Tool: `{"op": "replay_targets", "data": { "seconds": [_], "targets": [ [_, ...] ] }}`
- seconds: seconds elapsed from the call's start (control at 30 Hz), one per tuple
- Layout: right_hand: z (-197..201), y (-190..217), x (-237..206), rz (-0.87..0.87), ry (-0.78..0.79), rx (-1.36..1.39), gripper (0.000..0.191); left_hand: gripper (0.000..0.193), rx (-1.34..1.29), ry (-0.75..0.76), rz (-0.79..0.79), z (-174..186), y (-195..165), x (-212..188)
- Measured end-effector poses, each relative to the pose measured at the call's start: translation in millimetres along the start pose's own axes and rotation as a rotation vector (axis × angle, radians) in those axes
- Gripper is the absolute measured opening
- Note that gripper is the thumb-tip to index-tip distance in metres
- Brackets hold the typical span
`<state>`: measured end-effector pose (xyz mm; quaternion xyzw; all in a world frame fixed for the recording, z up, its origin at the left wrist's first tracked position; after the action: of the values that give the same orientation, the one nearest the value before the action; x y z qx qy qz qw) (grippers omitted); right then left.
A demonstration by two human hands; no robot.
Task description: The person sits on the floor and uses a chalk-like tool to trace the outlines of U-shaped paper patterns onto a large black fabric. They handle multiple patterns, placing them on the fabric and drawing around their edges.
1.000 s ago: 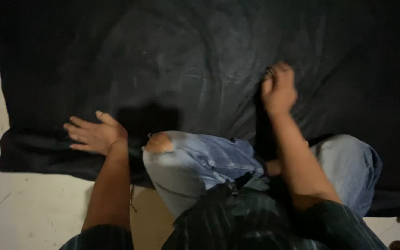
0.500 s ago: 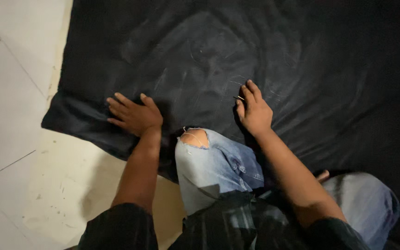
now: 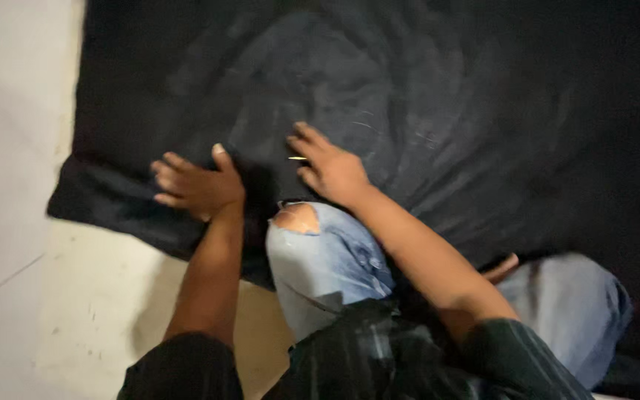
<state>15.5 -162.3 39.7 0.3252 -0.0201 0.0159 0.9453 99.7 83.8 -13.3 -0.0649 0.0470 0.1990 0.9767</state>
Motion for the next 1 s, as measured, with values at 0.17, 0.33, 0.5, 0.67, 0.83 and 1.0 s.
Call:
{"op": "replay_targets", "data": {
  "seconds": [0.17, 0.33, 0.5, 0.67, 0.83, 1.0],
  "targets": [
    [-15, -2, 10, -0.048, 0.22, 0.039, 0.067, 0.096, -0.041, -0.006, -0.024, -7, -4, -4],
    [18, -25, -17, -0.071, 0.007, 0.079, 0.062, 0.097, -0.068, -0.063, -0.07, -11, -8, -10],
    [74, -93, -97, -0.319, -0.179, -0.116, 0.048, 0.097, -0.006, 0.011, -0.123, -9, -14, -16],
    [129, -168, -187, -0.534, -0.349, -0.351, 0.042, 0.099, 0.037, 0.123, 0.0, -9, -22, -37],
    [136, -200, -222, -0.551, -0.39, -0.41, 0.04, 0.102, 0.022, 0.118, -0.017, -2, -32, -60],
    [146, -198, -230, -0.509, -0.466, -0.433, 0.039, 0.097, 0.041, 0.037, -0.046, 1, -41, -74]
  ]
}}
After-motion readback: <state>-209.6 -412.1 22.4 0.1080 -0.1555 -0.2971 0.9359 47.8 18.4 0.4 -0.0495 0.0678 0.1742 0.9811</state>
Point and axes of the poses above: each hand's wrist, its own x-axis towards the middle knuckle, its own z-axis out of the back of the hand, y = z × x, the point moved 8 cm from there along x, towards the middle knuckle, and after that the axes turned 7 degrees about -x, right-handed, at the moved point
